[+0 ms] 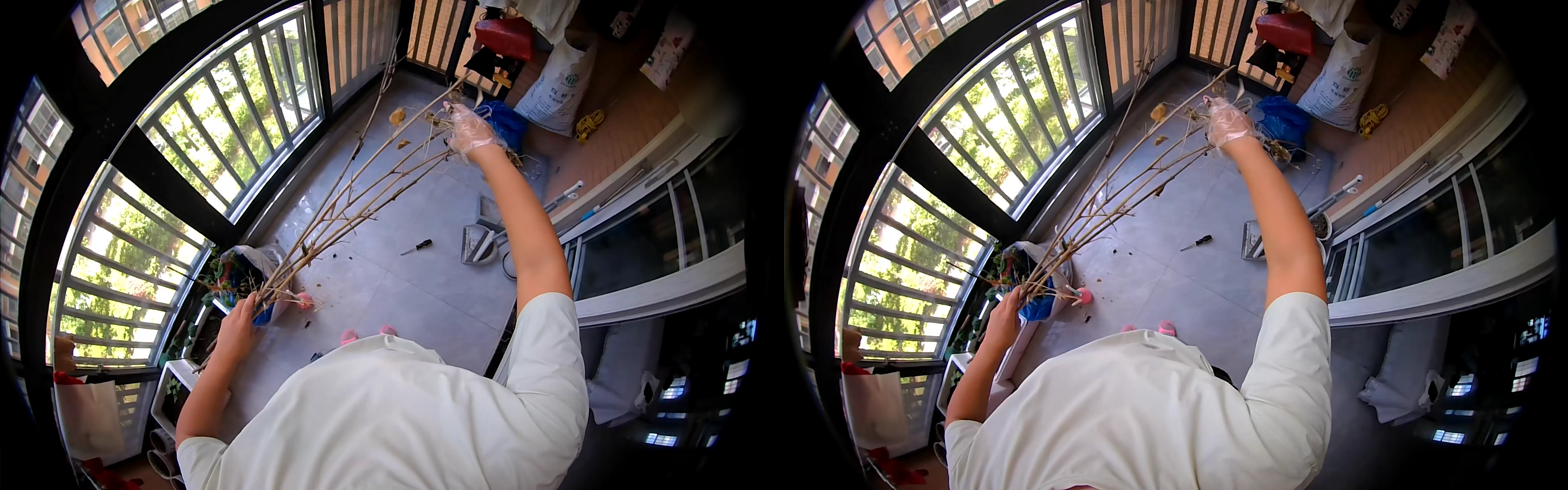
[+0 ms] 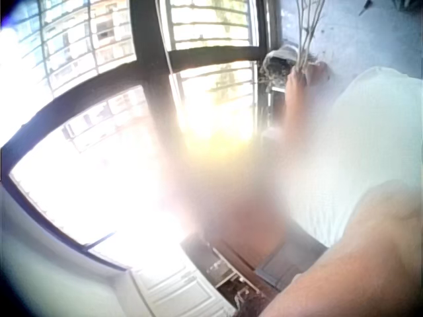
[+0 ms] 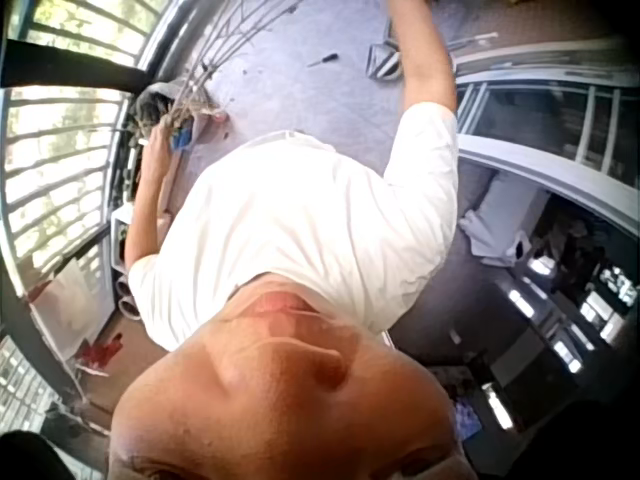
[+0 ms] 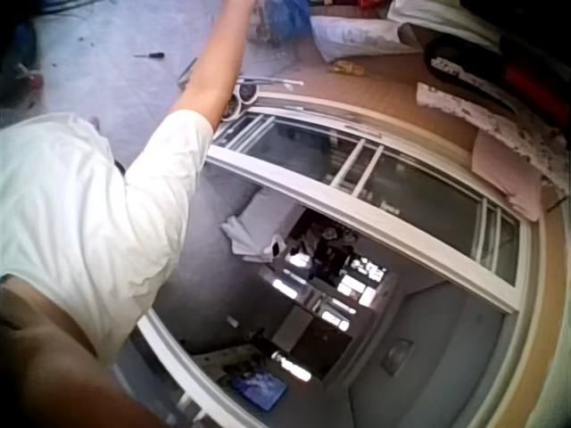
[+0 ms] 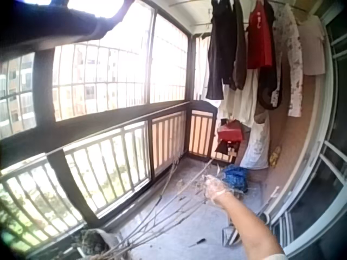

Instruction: The person prunes dried and withered plant stems on a balcony. They remove dry leaves and stems by hand, placing the debris into a nearby container. The person also handles a green leafy vine, trimming it and placing the cuttings into a pot.

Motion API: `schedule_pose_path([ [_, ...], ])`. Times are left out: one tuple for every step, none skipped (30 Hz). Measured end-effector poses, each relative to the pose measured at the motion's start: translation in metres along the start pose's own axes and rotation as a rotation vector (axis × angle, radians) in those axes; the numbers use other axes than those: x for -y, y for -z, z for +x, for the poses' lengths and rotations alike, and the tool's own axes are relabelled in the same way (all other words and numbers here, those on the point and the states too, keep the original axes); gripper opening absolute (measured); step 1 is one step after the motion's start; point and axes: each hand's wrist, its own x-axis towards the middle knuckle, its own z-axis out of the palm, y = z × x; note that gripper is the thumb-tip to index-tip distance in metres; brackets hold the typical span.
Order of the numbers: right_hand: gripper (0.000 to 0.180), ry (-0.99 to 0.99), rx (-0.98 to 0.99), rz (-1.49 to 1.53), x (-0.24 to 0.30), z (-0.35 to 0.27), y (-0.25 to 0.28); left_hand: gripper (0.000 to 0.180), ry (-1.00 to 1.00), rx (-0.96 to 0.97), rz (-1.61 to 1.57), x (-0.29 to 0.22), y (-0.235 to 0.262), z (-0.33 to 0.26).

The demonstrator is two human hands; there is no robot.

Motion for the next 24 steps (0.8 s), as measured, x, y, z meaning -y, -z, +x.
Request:
schedule_pose_path([
  [0.032, 0.008, 0.129, -0.088, 0.003, 0.004, 0.004, 0.06, -0.013, -0.007, 0.032, 0.004, 0.001, -0.003],
  [0.027, -0.05, 0.239, -0.172, 0.013, 0.009, 0.013, 0.059, -0.026, -0.013, 0.063, 0.007, 0.001, -0.006],
  [0.025, -0.017, 0.294, -0.227, 0.011, 0.012, 0.013, 0.057, -0.04, -0.02, 0.094, 0.01, 0.002, -0.008],
  [0.024, 0.014, 0.35, -0.283, 0.005, 0.015, 0.014, 0.055, -0.008, -0.007, 0.098, 0.013, 0.003, -0.012],
  [0.022, 0.045, 0.406, -0.339, -0.002, 0.016, 0.016, 0.054, 0.023, 0.006, 0.102, 0.016, 0.004, -0.016],
  [0.019, 0.066, 0.293, -0.297, -0.011, 0.015, 0.017, 0.052, 0.054, 0.018, 0.105, 0.02, 0.005, -0.02],
  [0.018, 0.012, 0.194, -0.219, -0.022, 0.016, 0.013, 0.051, 0.041, -0.005, 0.123, 0.028, 0.004, -0.024],
  [0.017, -0.042, 0.098, -0.146, -0.03, 0.017, 0.009, 0.05, 0.027, -0.027, 0.134, 0.038, 0.0, -0.028],
  [0.017, -0.097, 0.003, -0.073, -0.037, 0.019, 0.003, 0.049, 0.012, -0.049, 0.145, 0.046, -0.003, -0.031],
  [0.018, -0.229, -0.108, -0.077, -0.027, 0.016, 0.014, 0.048, -0.014, -0.049, 0.159, 0.047, -0.002, -0.032],
  [0.019, -0.286, -0.126, -0.09, -0.031, 0.018, 0.011, 0.048, 0.061, 0.005, 0.147, 0.049, -0.002, -0.036],
  [0.02, -0.341, -0.144, -0.102, -0.042, 0.019, 0.008, 0.047, 0.058, -0.02, 0.15, 0.053, -0.006, -0.042],
  [0.021, -0.402, -0.171, -0.117, -0.055, 0.019, 0.01, 0.047, 0.047, -0.05, 0.155, 0.06, -0.008, -0.048],
  [0.023, -0.482, -0.187, -0.089, -0.06, 0.018, 0.018, 0.047, 0.076, -0.023, 0.161, 0.064, -0.006, -0.057],
  [0.024, -0.56, -0.202, -0.06, -0.066, 0.016, 0.028, 0.046, 0.106, 0.004, 0.168, 0.069, -0.004, -0.066],
  [0.026, -0.634, -0.228, -0.049, -0.081, 0.012, 0.033, 0.046, 0.128, 0.028, 0.169, 0.076, -0.003, -0.076],
  [0.028, -0.701, -0.25, -0.03, -0.095, 0.012, 0.034, 0.047, 0.146, 0.045, 0.194, 0.091, -0.005, -0.092],
  [0.031, -0.786, -0.226, 0.025, -0.108, 0.011, 0.039, 0.048, 0.177, 0.058, 0.188, 0.099, -0.002, -0.103],
  [0.034, -0.871, -0.195, 0.082, -0.119, 0.01, 0.04, 0.048, 0.211, 0.075, 0.183, 0.103, 0.002, -0.115],
  [0.036, -0.896, -0.174, 0.114, -0.13, 0.01, 0.037, 0.049, 0.258, 0.127, 0.202, 0.106, 0.007, -0.123],
  [0.038, -0.922, -0.152, 0.148, -0.141, 0.009, 0.031, 0.049, 0.277, 0.129, 0.213, 0.105, 0.01, -0.128],
  [0.043, -0.823, -0.174, 0.222, -0.162, 0.002, 0.02, 0.049, 0.286, 0.13, 0.215, 0.101, 0.012, -0.122],
  [0.043, -0.743, -0.105, 0.253, -0.163, -0.002, 0.002, 0.05, 0.304, 0.137, 0.224, 0.093, 0.015, -0.117],
  [0.044, -0.66, -0.041, 0.276, -0.161, -0.005, -0.01, 0.049, 0.31, 0.118, 0.22, 0.091, 0.014, -0.115],
])
